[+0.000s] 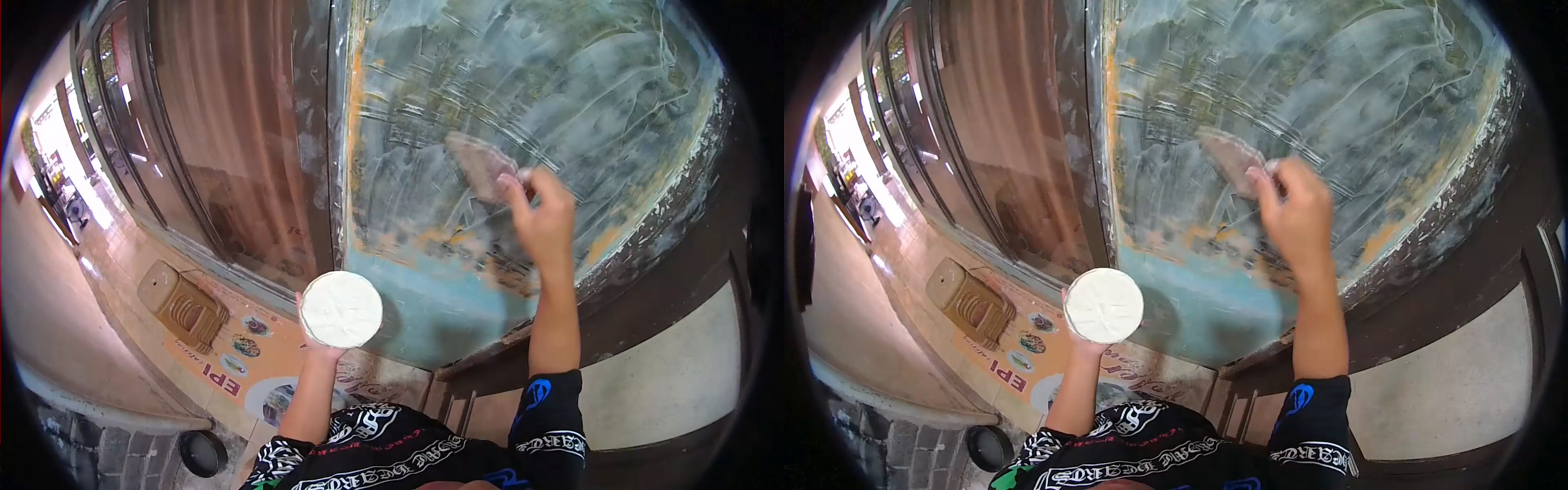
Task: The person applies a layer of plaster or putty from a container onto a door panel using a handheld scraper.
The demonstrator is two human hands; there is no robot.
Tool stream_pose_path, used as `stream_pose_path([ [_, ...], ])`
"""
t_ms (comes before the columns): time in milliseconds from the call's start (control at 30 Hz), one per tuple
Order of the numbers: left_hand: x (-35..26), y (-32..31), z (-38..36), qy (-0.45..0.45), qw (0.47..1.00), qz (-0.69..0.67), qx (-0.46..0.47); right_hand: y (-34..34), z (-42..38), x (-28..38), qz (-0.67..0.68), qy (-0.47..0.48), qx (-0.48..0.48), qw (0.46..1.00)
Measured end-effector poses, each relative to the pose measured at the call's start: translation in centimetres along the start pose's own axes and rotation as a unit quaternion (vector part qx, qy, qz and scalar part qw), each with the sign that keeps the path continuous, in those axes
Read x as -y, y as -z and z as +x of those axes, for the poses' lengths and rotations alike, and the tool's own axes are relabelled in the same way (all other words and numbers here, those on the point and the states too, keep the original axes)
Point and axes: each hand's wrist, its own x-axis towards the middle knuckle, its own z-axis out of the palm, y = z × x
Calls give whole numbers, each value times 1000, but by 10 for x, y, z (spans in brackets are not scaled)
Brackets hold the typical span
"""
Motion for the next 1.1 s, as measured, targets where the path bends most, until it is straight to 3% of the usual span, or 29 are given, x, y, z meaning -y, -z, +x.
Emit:
stream_pose_path([
  [133,0,-3,-2,-11,1000,0,-4,-76,-87,-18,-107,145,196,964],
  [200,6,-9,-5,25,997,-13,79,-123,-121,-36,-142,156,255,944],
  [300,16,-3,-1,19,999,-19,43,-130,-104,-55,-234,172,230,929],
  [500,42,-1,-3,13,999,-28,-16,0,8,-30,-86,87,-17,992],
  [533,46,2,-3,16,999,-33,-11,9,7,-26,-87,87,-15,992],
  [600,52,6,-8,17,999,-39,-13,21,-7,-22,-8,48,19,999],
  [700,62,12,-14,0,999,-45,-24,-39,-75,-44,-58,108,152,981],
  [767,67,16,-18,8,999,-29,14,-89,-123,-52,-156,126,303,932],
  [900,71,14,-22,1,999,-45,14,-110,-116,-79,-200,121,217,948],
  [1067,77,8,-23,1,998,-51,22,11,-16,-56,-100,100,2,990],
  [1100,78,7,-23,7,998,-55,35,28,-10,-52,-99,101,2,990],
])
